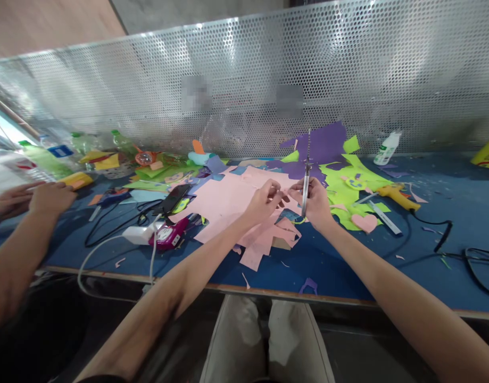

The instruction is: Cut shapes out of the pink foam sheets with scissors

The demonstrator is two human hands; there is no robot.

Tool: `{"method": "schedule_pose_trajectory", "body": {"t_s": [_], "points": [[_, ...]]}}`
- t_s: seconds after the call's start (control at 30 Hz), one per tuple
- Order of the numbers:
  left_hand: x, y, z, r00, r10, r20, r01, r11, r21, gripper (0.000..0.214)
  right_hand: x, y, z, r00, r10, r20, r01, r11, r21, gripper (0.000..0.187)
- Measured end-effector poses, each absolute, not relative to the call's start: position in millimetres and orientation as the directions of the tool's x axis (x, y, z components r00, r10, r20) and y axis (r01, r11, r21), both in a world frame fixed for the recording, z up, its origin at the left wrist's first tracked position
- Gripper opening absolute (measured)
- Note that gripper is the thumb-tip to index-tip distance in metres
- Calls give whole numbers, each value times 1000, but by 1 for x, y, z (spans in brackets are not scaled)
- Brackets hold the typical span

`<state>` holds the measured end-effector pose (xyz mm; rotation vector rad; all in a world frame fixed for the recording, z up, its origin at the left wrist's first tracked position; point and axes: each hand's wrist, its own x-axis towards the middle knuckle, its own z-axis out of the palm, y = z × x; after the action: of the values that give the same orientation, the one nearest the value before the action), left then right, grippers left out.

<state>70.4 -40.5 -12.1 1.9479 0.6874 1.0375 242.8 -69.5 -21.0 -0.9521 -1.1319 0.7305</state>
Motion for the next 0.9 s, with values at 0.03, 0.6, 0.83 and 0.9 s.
{"method": "schedule_pose_trajectory", "body": {"t_s": [0.03, 0.6, 0.83, 0.9], "points": [[71, -40, -13, 521, 747, 413, 83, -526, 847, 26, 242, -70, -21, 277, 872, 403, -14, 423, -906, 35], [65, -36, -6, 555, 666, 498, 117, -655, 746, 39, 245, -71, -21, 263, 853, 451, 14, 464, -886, 31], [64, -38, -4, 560, 676, 479, 149, -651, 745, 43, 245, -72, -20, 254, 853, 456, 16, 468, -884, 30], [64, -38, -4, 563, 669, 486, 140, -656, 741, 40, 245, -72, -22, 246, 853, 461, 9, 474, -881, 29]]}}
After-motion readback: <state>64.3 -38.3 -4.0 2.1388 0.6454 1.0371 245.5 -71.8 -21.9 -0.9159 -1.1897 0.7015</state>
